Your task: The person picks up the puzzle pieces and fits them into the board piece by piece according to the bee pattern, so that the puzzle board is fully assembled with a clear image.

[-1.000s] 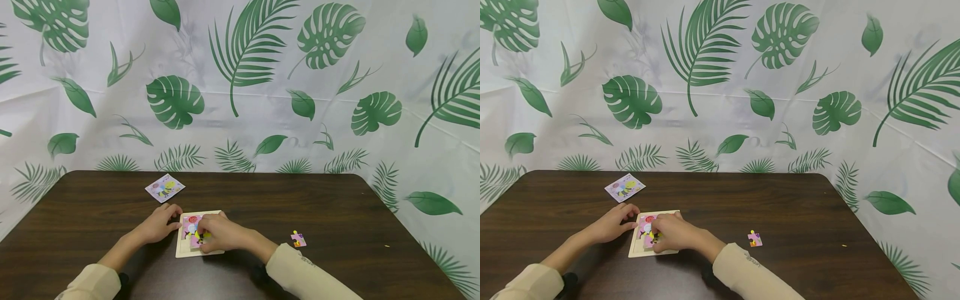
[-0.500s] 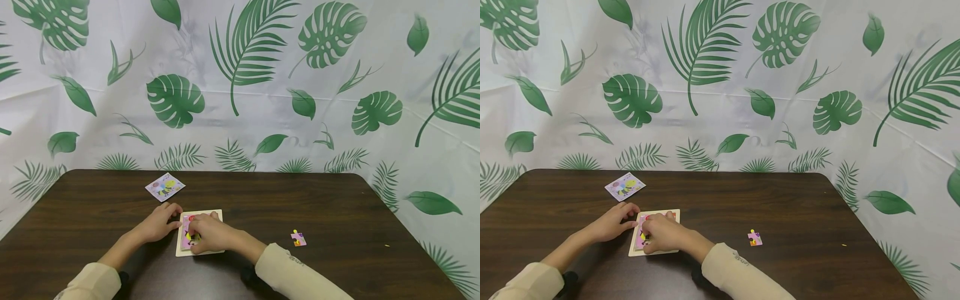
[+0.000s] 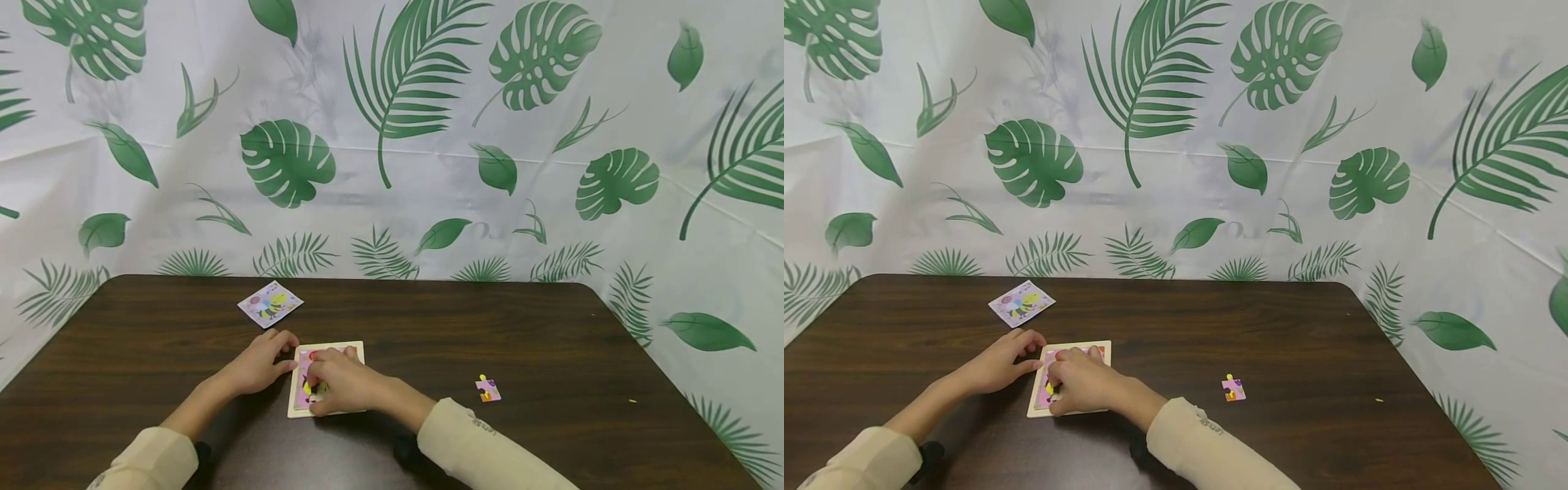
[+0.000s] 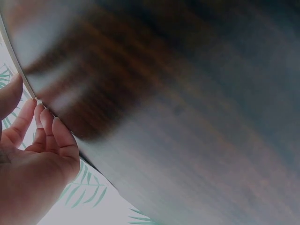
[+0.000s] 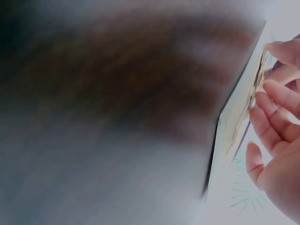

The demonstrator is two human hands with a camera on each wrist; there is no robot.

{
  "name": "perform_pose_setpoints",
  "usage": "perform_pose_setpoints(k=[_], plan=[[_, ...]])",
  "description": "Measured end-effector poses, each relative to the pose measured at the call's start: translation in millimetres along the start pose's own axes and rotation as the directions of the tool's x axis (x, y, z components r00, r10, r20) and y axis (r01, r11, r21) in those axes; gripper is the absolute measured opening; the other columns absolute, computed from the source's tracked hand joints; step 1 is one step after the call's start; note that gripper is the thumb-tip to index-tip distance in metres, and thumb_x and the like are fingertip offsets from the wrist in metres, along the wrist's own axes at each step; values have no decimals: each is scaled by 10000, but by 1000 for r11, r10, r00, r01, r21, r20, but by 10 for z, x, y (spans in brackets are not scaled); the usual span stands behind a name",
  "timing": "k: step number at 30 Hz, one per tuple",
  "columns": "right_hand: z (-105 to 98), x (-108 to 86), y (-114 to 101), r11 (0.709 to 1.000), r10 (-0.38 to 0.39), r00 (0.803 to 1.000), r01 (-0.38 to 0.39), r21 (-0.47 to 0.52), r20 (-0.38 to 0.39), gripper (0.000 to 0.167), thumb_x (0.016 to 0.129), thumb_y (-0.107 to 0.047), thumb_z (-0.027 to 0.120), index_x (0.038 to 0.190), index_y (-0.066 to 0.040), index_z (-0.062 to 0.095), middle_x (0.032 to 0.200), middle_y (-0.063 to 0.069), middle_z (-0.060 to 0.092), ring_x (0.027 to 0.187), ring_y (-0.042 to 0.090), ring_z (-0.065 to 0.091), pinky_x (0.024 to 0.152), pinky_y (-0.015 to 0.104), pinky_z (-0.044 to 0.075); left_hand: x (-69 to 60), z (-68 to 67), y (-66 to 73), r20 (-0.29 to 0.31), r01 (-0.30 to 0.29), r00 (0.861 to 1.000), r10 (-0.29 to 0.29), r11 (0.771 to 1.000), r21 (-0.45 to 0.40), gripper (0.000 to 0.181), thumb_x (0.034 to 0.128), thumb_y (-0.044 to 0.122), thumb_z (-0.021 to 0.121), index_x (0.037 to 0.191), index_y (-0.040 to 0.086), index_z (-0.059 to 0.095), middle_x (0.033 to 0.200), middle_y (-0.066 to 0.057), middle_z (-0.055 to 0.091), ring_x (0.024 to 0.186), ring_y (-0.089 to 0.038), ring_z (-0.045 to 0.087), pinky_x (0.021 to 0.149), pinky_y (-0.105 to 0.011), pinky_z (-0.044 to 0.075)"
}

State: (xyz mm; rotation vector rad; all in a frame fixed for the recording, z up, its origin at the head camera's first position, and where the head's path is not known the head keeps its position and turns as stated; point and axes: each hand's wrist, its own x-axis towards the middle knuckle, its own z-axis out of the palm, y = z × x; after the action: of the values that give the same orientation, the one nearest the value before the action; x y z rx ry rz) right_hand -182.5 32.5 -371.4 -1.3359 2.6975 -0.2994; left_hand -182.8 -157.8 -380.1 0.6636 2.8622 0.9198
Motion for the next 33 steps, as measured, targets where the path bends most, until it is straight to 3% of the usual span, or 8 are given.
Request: perform_pose_setpoints(k=[7,16,27,33], plan=[[-16,-38,35,1000,-3,1000,3,31,-4,282,768,-296,709,1017,-171,667,979,-74,546,951,44,482,727,229,272,17,-8,-5,16,20,1000,-20,1000,2,241,829,96,658,1019,14,534,909,-87,488,858,-263,484,755,-438,420],[-11,-39,30,999,-30,1000,30,-32,2,274,789,-316,698,1041,-210,684,985,-63,527,939,51,468,716,222,262,14,-5,-7,11,18,1000,-18,1000,5,230,830,90,655,1012,17,535,908,-86,486,859,-265,480,753,-439,415],[-11,-37,36,998,-46,999,46,-38,4,248,797,-291,694,1038,-228,692,949,-69,528,908,46,462,725,248,274,19,-8,-16,24,48,999,-48,999,-4,227,832,88,651,1017,24,537,919,-83,489,877,-264,482,777,-444,422],[-30,-38,32,998,-39,999,40,-42,15,247,813,-306,683,1051,-238,698,931,-78,518,883,34,459,698,236,261,26,-18,-9,28,37,999,-37,999,-2,243,831,103,656,1020,14,532,920,-90,488,871,-272,481,770,-451,423]])
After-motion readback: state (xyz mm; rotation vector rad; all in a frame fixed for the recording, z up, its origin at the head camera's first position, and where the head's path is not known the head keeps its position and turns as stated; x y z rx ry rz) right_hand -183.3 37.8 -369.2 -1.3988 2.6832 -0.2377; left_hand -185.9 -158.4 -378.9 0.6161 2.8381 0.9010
